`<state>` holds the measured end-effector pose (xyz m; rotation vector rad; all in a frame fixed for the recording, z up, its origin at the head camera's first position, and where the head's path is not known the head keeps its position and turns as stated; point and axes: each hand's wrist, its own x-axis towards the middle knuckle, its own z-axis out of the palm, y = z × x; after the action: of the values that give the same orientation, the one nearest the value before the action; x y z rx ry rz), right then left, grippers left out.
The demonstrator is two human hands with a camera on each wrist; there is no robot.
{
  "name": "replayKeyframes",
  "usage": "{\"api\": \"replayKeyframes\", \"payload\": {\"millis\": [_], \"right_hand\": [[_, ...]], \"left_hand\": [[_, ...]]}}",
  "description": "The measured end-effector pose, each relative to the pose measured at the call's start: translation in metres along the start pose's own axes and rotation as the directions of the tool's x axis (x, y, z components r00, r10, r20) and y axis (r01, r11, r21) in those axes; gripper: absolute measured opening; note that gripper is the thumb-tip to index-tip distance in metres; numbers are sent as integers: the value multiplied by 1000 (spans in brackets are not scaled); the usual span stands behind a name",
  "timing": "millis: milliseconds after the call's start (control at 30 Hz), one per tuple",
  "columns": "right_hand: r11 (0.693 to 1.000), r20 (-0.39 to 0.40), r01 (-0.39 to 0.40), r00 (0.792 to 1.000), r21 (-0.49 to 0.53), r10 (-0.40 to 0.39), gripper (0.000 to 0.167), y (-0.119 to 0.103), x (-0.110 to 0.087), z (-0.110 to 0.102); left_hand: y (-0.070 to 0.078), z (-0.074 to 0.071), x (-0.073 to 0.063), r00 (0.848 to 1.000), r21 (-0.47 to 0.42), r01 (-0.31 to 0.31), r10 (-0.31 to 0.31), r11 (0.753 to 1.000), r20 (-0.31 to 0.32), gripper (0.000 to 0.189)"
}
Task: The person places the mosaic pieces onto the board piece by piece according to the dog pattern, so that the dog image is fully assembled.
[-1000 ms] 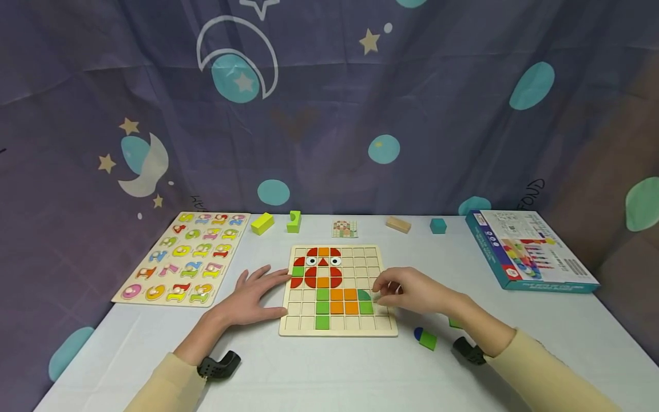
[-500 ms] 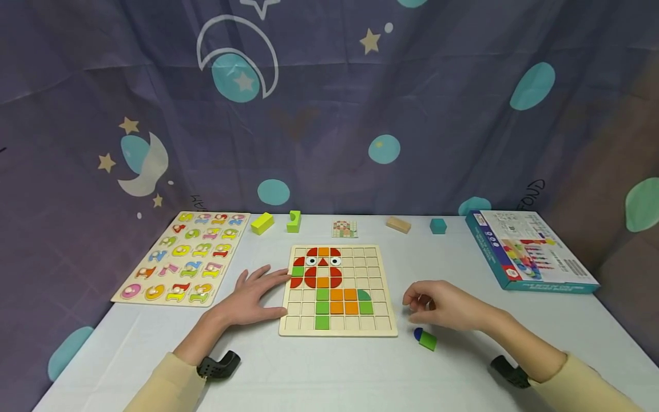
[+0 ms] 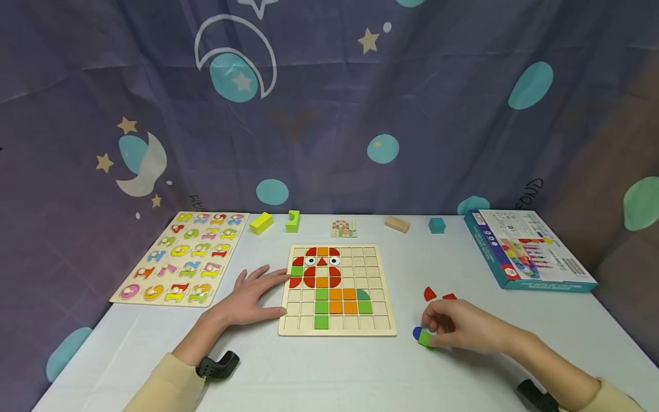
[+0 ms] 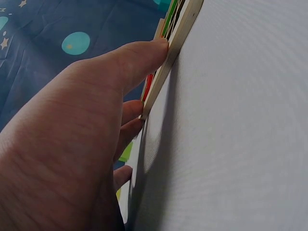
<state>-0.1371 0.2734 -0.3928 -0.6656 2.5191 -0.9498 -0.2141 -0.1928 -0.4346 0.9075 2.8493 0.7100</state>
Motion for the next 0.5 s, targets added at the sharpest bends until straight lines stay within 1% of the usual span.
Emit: {"api": "replayKeyframes", "payload": {"millis": [133,500], "right_hand": [[1000,2,-30,1000,-6,31,28,1,-1,3],[997,-14,-18,1000,-69,17,26,2,0,10]], "left_hand": [[1,-1,0,1000,-6,-4,3,1000,-6,74],[1,-2,-1,1000,-4,-11,10,1000,-8,73]]}}
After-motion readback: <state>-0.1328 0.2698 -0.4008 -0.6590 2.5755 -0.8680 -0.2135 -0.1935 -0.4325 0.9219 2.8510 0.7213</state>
